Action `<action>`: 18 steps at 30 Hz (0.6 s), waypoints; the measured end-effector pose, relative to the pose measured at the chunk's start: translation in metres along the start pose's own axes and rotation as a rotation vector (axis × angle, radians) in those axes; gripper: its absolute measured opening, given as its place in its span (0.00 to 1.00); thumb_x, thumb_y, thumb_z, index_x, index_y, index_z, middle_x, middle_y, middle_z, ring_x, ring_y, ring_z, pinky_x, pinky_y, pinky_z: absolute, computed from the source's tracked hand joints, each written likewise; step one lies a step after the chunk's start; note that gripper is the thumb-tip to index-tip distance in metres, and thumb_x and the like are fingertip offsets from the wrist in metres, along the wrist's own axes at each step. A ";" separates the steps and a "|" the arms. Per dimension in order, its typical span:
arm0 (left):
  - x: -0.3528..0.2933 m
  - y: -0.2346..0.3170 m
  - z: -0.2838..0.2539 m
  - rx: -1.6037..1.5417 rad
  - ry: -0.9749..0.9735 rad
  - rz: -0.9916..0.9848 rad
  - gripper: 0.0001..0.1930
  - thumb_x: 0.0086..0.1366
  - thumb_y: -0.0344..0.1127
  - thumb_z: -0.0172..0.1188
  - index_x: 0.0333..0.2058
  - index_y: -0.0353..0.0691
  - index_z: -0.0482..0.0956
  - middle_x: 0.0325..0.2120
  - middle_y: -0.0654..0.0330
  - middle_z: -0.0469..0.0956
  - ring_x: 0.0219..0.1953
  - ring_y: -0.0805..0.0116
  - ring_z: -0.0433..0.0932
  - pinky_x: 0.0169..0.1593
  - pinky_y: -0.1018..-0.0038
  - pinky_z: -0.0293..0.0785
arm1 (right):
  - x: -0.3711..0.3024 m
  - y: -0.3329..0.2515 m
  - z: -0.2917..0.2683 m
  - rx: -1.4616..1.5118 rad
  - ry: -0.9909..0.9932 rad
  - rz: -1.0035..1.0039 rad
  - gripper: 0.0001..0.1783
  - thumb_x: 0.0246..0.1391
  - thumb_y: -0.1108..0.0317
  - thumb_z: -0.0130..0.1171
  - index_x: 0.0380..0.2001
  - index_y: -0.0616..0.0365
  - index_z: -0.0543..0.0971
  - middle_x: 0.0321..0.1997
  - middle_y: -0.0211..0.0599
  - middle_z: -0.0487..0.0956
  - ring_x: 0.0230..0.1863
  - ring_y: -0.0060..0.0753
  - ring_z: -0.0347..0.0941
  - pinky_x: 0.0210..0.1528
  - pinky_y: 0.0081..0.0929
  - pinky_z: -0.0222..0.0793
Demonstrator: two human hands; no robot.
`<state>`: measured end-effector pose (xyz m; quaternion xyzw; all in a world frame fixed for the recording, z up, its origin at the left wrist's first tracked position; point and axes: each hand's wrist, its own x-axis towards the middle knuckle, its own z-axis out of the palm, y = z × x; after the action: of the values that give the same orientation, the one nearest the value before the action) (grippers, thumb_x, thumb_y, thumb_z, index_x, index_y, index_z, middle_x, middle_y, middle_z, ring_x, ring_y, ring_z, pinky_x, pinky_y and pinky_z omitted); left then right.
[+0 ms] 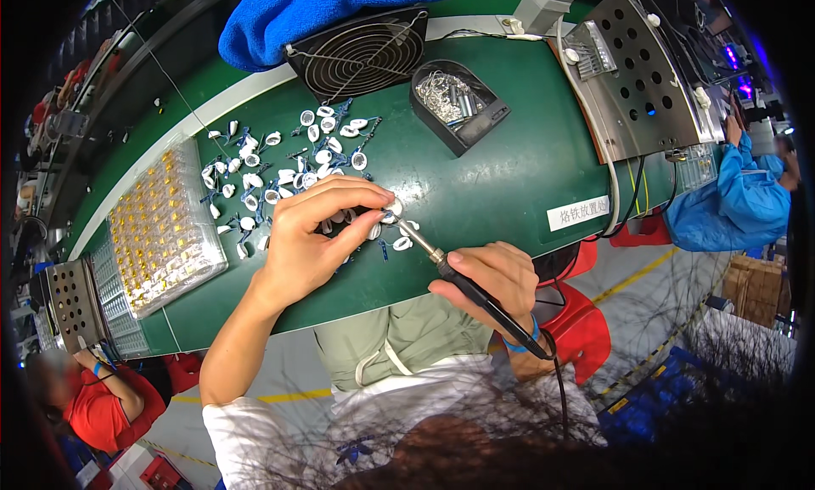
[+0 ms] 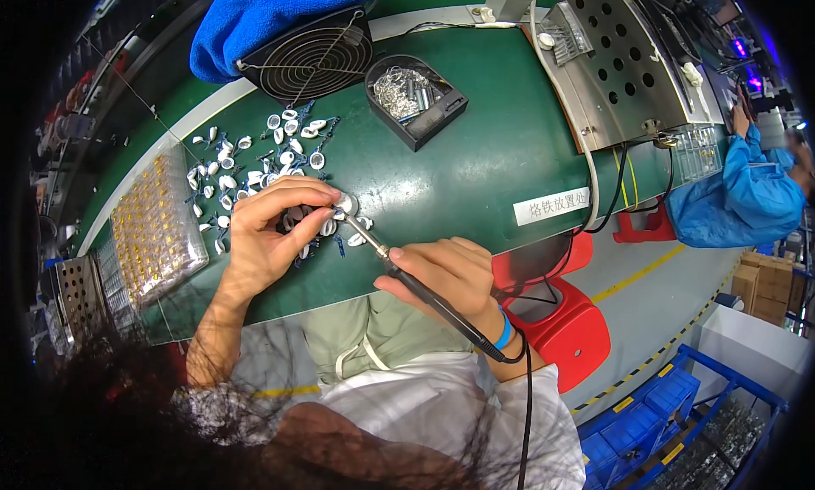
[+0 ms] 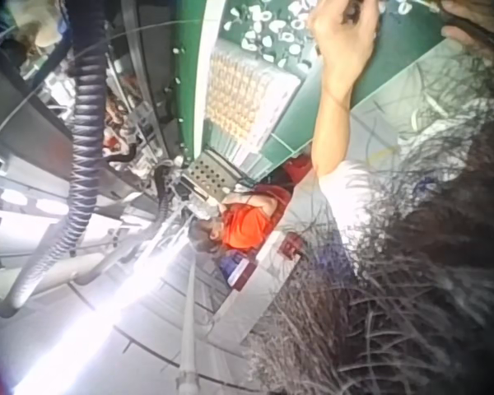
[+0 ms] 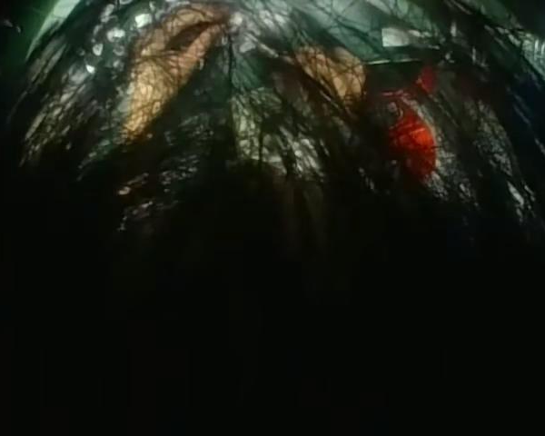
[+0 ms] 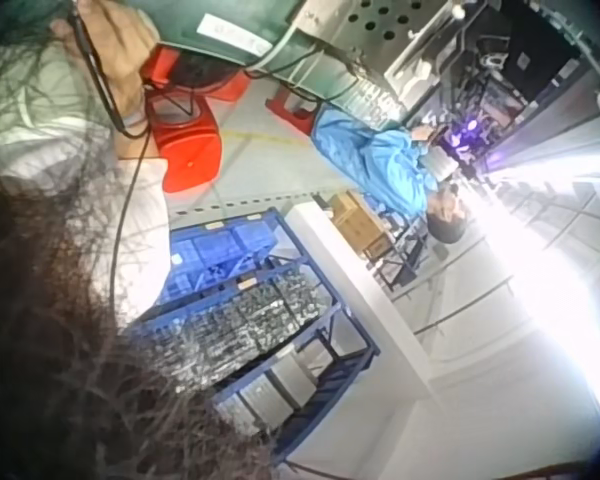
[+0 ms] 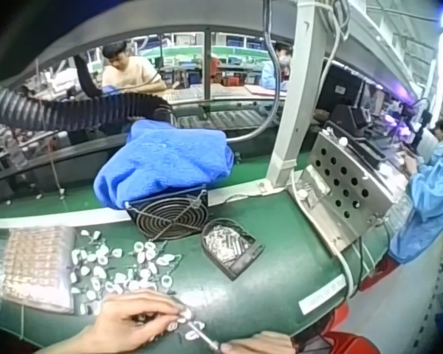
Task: Soldering small electronic components onto a base or board at an assembly station.
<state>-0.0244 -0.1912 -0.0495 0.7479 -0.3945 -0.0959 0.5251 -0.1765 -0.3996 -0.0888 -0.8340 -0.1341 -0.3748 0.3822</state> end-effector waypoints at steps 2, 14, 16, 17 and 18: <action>0.001 0.000 0.001 -0.001 0.005 0.021 0.10 0.57 0.19 0.70 0.39 0.33 0.86 0.40 0.53 0.88 0.45 0.60 0.86 0.52 0.68 0.81 | 0.000 0.000 -0.001 0.004 -0.004 0.003 0.27 0.40 0.65 0.83 0.44 0.57 0.83 0.30 0.34 0.85 0.23 0.31 0.78 0.23 0.24 0.66; 0.002 -0.002 0.002 0.027 0.014 0.053 0.11 0.57 0.19 0.71 0.39 0.34 0.86 0.40 0.54 0.88 0.44 0.61 0.87 0.50 0.69 0.81 | 0.001 0.001 0.000 0.006 -0.009 -0.001 0.27 0.39 0.65 0.83 0.44 0.57 0.83 0.31 0.35 0.85 0.23 0.31 0.77 0.22 0.24 0.66; 0.002 -0.002 0.002 0.025 0.016 0.057 0.11 0.57 0.19 0.71 0.39 0.34 0.86 0.39 0.54 0.88 0.44 0.61 0.87 0.50 0.69 0.81 | 0.001 0.000 0.000 -0.002 -0.009 -0.007 0.27 0.39 0.65 0.83 0.44 0.57 0.83 0.31 0.35 0.85 0.23 0.31 0.78 0.23 0.24 0.66; 0.002 -0.002 0.002 0.033 0.016 0.060 0.11 0.57 0.19 0.71 0.39 0.33 0.86 0.39 0.54 0.88 0.44 0.61 0.87 0.50 0.69 0.81 | 0.000 0.000 -0.002 -0.003 -0.008 -0.006 0.27 0.39 0.65 0.83 0.44 0.57 0.83 0.31 0.35 0.85 0.23 0.31 0.78 0.23 0.24 0.66; 0.002 -0.002 0.002 0.039 0.017 0.061 0.11 0.57 0.19 0.71 0.39 0.33 0.86 0.39 0.54 0.88 0.43 0.61 0.86 0.50 0.68 0.81 | -0.001 0.000 -0.003 -0.004 -0.040 -0.005 0.29 0.39 0.64 0.84 0.46 0.59 0.83 0.33 0.37 0.85 0.25 0.34 0.79 0.25 0.26 0.69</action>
<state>-0.0231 -0.1937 -0.0511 0.7464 -0.4146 -0.0657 0.5164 -0.1789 -0.4018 -0.0876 -0.8418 -0.1428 -0.3591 0.3769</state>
